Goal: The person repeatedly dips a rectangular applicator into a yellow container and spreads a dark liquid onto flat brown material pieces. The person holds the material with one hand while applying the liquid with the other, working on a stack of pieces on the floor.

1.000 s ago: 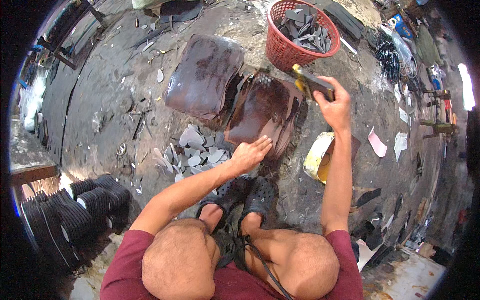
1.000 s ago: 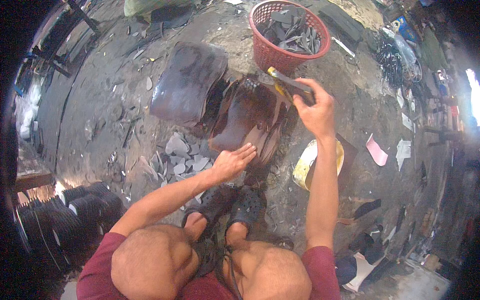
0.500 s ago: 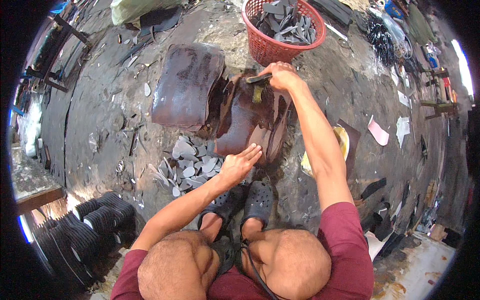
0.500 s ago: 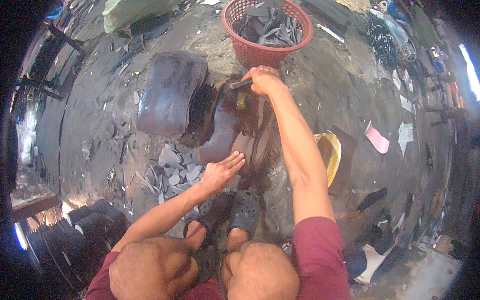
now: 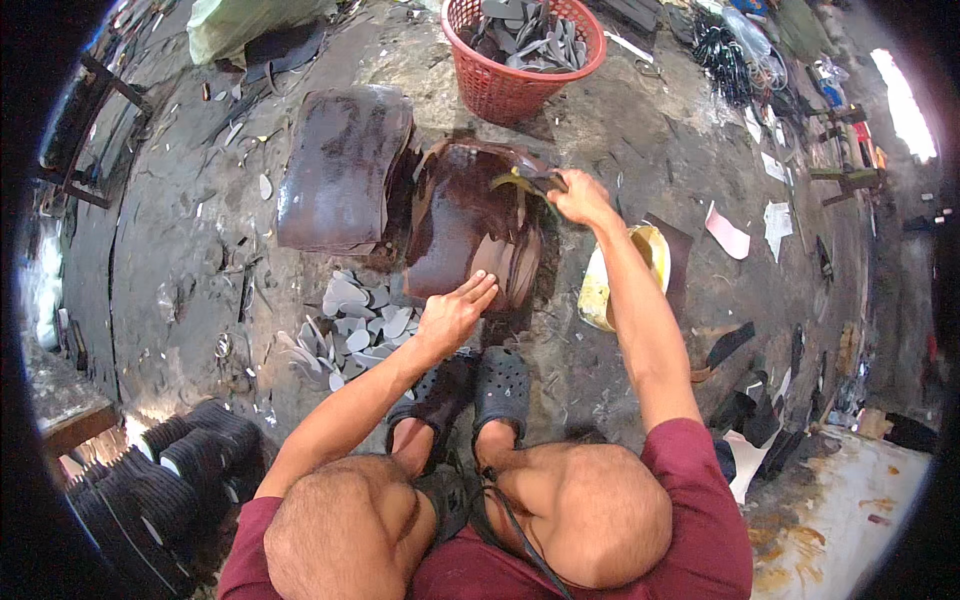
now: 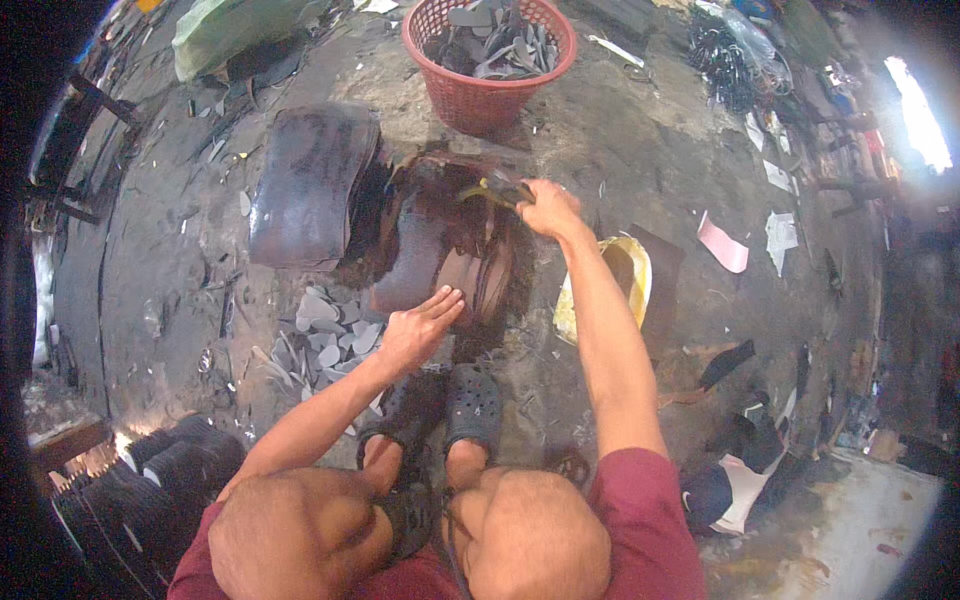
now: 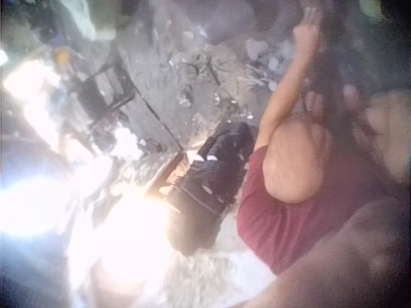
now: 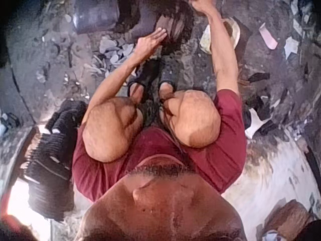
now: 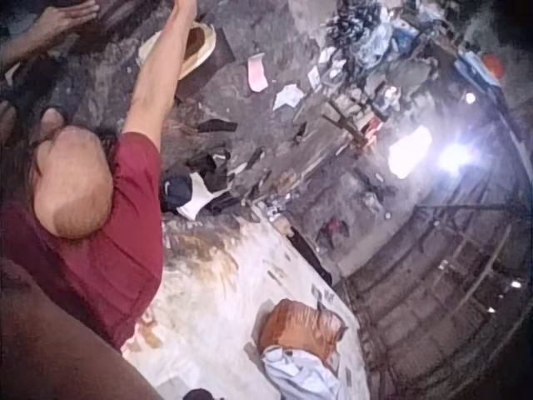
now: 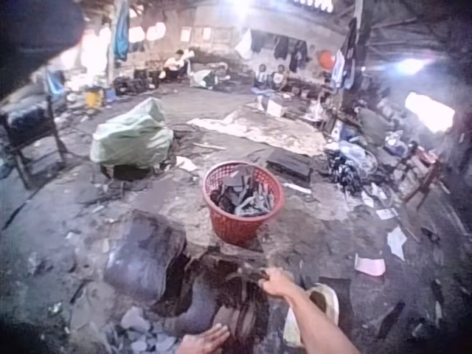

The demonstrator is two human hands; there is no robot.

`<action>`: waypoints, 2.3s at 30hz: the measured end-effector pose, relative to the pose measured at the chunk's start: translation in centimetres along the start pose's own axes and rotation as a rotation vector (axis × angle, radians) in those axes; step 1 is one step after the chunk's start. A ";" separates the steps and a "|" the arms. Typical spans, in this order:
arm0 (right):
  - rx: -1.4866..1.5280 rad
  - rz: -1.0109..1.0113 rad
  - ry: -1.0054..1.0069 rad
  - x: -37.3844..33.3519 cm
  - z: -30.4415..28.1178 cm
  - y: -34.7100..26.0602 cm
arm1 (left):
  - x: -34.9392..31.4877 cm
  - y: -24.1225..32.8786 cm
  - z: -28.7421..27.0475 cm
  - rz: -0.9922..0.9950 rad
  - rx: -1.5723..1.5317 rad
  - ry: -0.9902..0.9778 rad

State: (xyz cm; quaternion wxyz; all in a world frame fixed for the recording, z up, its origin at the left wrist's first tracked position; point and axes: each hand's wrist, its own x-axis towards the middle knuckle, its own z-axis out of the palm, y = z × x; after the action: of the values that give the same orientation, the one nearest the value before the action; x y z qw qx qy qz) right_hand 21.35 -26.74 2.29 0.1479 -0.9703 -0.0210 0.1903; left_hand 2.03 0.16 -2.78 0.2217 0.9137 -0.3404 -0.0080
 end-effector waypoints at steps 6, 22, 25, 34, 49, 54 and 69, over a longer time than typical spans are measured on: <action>-0.020 -0.225 -0.203 -5.5 -0.1 -1.8 | 0.0 -0.3 0.1 -0.004 0.055 -0.016; 0.009 -0.124 0.290 -4.2 1.9 -6.0 | 2.0 -0.3 -2.1 -0.023 -0.067 0.026; 0.065 -0.319 0.266 -7.5 3.5 -5.3 | -0.3 -1.1 -1.4 0.007 -0.123 0.192; -0.064 -0.590 0.347 -17.5 7.5 -4.3 | -2.2 -1.6 -2.6 -0.489 -0.324 0.452; -0.201 -0.482 0.065 -6.2 1.5 -12.4 | -1.4 1.7 -2.0 -0.291 -0.097 -0.050; -0.029 -0.189 0.204 3.0 -1.8 -7.9 | -1.0 2.2 -2.3 -0.244 -0.345 0.140; -0.100 -0.535 0.177 -14.0 6.7 -10.1 | -4.0 -2.6 -1.7 -1.087 -0.790 0.357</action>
State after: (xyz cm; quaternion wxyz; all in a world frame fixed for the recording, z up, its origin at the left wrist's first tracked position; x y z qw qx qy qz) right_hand 6.02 -16.58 4.47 0.1462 -0.9493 -0.2724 0.0580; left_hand 0.86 5.04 -2.85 0.5547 0.7928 0.2357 -0.0910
